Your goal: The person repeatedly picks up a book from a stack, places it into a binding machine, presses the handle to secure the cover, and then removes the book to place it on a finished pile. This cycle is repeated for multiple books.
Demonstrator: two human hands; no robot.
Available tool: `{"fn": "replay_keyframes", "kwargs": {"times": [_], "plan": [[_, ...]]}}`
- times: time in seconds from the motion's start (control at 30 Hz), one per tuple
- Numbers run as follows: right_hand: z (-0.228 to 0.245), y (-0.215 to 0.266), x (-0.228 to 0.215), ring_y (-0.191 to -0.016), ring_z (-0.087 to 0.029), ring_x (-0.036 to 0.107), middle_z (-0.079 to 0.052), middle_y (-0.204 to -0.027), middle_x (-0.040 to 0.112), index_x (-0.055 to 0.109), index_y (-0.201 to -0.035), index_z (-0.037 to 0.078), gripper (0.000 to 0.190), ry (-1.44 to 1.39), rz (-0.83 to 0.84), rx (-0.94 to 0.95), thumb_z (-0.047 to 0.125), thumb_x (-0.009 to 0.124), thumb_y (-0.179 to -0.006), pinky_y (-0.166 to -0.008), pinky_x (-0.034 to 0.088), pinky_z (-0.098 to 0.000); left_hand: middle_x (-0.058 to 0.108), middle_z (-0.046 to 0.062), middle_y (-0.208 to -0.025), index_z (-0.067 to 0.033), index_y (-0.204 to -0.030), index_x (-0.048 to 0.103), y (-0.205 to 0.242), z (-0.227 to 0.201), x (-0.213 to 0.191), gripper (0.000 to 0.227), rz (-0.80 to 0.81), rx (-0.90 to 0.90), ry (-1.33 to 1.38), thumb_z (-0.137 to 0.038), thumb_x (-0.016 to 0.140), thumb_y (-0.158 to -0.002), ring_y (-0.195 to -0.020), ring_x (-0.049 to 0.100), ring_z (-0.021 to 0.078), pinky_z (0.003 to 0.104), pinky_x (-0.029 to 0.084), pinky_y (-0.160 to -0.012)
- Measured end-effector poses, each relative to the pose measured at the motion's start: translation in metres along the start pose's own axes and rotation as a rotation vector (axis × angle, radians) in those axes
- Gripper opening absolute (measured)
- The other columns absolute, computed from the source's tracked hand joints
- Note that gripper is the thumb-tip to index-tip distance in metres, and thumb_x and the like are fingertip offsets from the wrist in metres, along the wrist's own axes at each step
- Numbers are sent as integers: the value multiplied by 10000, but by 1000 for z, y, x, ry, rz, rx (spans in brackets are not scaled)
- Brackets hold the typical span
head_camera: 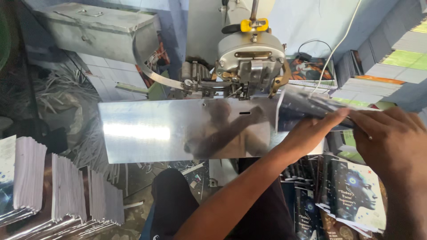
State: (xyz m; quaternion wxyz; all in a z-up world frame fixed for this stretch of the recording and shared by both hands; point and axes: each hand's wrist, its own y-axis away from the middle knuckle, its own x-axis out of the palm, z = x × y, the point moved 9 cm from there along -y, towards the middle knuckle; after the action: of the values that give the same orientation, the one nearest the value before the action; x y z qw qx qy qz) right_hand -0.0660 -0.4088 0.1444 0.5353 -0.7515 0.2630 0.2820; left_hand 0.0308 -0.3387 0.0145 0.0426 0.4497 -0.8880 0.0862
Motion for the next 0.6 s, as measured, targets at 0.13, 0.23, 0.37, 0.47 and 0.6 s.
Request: {"fn": "replay_keyframes", "kwargs": {"times": [0.13,0.23,0.37,0.47,0.6], "plan": [[4,15,-26,-1020,-145,649,38,-1275,746,745,-1234,141,152,25,-76,23,116,696,-1092,-940,498,-254,597,105,-1366,5,-1421,563,-15,-10,31,744,112,23,325,-557,619,-936,-1227,588,260,452,496,-1020],[8,18,-35,-1045,-166,638,18,-1319,745,728,-1260,132,111,135,-96,52,92,683,-1167,-934,487,-276,595,178,-1330,56,-1318,605,-33,-8,41,594,139,43,508,-426,652,-973,-1187,635,365,448,527,-1007],[21,19,-17,-1241,-300,628,-112,-1408,675,651,-1426,50,459,102,-20,114,13,600,-971,-1077,478,-436,632,173,-1176,17,-1180,633,-54,9,32,374,169,55,632,-286,668,-964,-1096,641,321,444,577,-915],[27,24,44,-1376,-366,487,-190,-1607,475,467,-1591,98,777,112,339,212,-26,543,-829,-1135,363,-509,657,147,-1041,-17,-1110,668,-62,41,9,313,80,-15,613,-266,647,-921,-937,653,279,390,562,-802],[45,33,74,-1529,-386,330,-247,-1627,356,375,-1569,39,714,-153,250,189,8,469,-862,-1245,233,-561,638,100,-976,-41,-1042,658,-68,82,-16,265,-19,-147,652,-233,653,-860,-848,645,243,378,548,-749]]}}
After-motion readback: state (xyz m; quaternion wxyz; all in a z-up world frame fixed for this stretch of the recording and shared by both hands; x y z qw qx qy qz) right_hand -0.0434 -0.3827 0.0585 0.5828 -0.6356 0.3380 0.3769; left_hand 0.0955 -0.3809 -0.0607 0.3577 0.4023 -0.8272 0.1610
